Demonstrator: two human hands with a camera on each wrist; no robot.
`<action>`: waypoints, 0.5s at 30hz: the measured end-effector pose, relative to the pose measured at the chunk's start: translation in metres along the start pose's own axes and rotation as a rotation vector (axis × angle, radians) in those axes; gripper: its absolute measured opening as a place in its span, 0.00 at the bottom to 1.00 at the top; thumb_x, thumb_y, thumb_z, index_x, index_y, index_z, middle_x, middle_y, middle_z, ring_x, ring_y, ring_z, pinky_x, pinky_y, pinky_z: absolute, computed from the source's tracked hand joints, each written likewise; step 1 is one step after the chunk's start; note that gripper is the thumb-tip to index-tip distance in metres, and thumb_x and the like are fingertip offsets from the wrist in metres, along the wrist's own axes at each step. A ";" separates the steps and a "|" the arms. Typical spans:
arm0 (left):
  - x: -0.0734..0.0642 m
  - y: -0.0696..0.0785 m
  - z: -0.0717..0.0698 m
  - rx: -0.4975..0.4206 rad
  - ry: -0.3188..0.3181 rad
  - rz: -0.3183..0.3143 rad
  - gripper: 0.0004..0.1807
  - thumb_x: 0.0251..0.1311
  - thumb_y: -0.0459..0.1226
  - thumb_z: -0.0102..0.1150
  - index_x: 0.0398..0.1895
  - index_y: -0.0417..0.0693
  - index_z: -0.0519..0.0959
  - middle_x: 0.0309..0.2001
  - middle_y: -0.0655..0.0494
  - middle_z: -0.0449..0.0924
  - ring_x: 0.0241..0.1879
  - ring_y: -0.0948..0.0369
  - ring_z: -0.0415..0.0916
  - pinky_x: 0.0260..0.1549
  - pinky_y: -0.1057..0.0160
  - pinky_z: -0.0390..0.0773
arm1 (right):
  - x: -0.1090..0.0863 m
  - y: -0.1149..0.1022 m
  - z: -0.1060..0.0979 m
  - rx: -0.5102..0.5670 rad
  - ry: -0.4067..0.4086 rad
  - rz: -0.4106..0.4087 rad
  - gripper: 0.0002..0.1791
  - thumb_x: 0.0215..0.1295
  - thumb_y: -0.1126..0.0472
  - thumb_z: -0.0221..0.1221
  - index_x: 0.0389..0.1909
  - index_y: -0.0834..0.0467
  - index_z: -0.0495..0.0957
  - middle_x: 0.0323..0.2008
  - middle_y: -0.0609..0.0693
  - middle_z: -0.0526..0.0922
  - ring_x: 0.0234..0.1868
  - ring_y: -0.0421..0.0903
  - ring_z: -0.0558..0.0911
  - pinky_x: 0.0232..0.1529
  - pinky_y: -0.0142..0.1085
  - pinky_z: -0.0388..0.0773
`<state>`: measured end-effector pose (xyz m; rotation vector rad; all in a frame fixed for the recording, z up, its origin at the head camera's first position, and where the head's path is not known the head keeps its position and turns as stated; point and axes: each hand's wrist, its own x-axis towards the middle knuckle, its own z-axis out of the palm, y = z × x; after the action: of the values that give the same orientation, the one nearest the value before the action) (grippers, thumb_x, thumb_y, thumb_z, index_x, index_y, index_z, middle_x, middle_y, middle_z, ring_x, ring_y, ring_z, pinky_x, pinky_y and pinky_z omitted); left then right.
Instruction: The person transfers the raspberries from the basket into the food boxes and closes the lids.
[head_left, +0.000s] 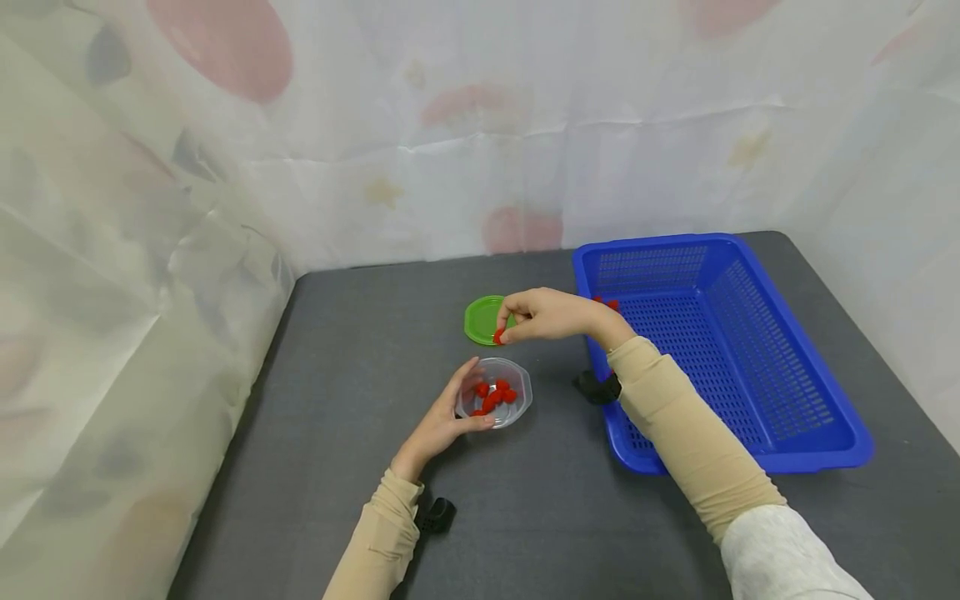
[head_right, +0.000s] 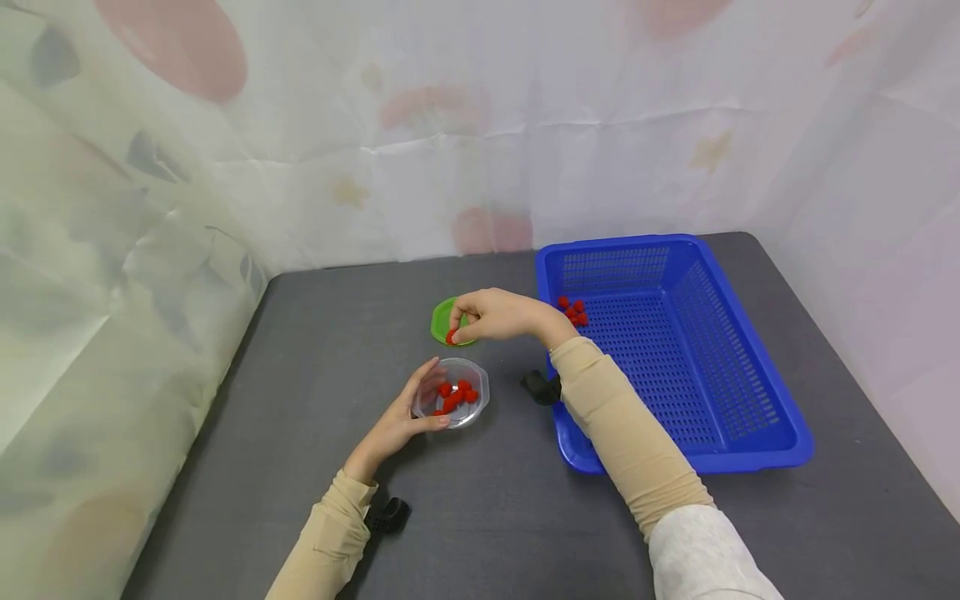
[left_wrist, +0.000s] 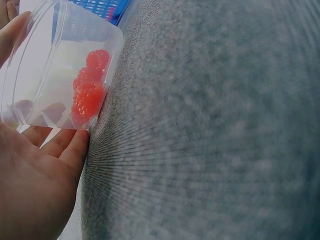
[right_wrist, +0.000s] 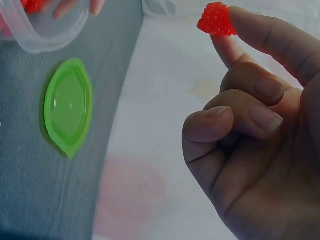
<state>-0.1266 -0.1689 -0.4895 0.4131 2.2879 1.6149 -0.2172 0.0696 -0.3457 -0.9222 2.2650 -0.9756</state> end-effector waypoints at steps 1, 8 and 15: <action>0.000 0.000 0.000 -0.001 0.001 -0.004 0.50 0.50 0.40 0.68 0.72 0.66 0.48 0.69 0.58 0.58 0.69 0.56 0.56 0.68 0.48 0.54 | 0.002 0.000 0.002 -0.002 -0.006 -0.002 0.10 0.61 0.53 0.59 0.41 0.52 0.76 0.17 0.44 0.66 0.18 0.40 0.63 0.25 0.32 0.62; 0.000 -0.001 -0.001 -0.011 -0.017 -0.022 0.49 0.52 0.38 0.67 0.71 0.70 0.47 0.70 0.57 0.56 0.70 0.56 0.54 0.69 0.47 0.53 | 0.015 -0.001 0.015 -0.033 -0.070 -0.011 0.08 0.62 0.55 0.58 0.40 0.52 0.76 0.18 0.44 0.67 0.20 0.40 0.65 0.25 0.31 0.63; -0.005 0.023 -0.003 -0.018 -0.047 -0.036 0.48 0.54 0.36 0.64 0.73 0.61 0.45 0.71 0.49 0.54 0.70 0.50 0.53 0.68 0.42 0.52 | 0.027 0.000 0.027 -0.089 -0.131 0.011 0.07 0.64 0.56 0.56 0.40 0.52 0.76 0.20 0.45 0.67 0.22 0.41 0.66 0.25 0.30 0.64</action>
<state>-0.1220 -0.1664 -0.4659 0.3989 2.2320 1.5907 -0.2163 0.0383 -0.3673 -0.9805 2.2157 -0.7916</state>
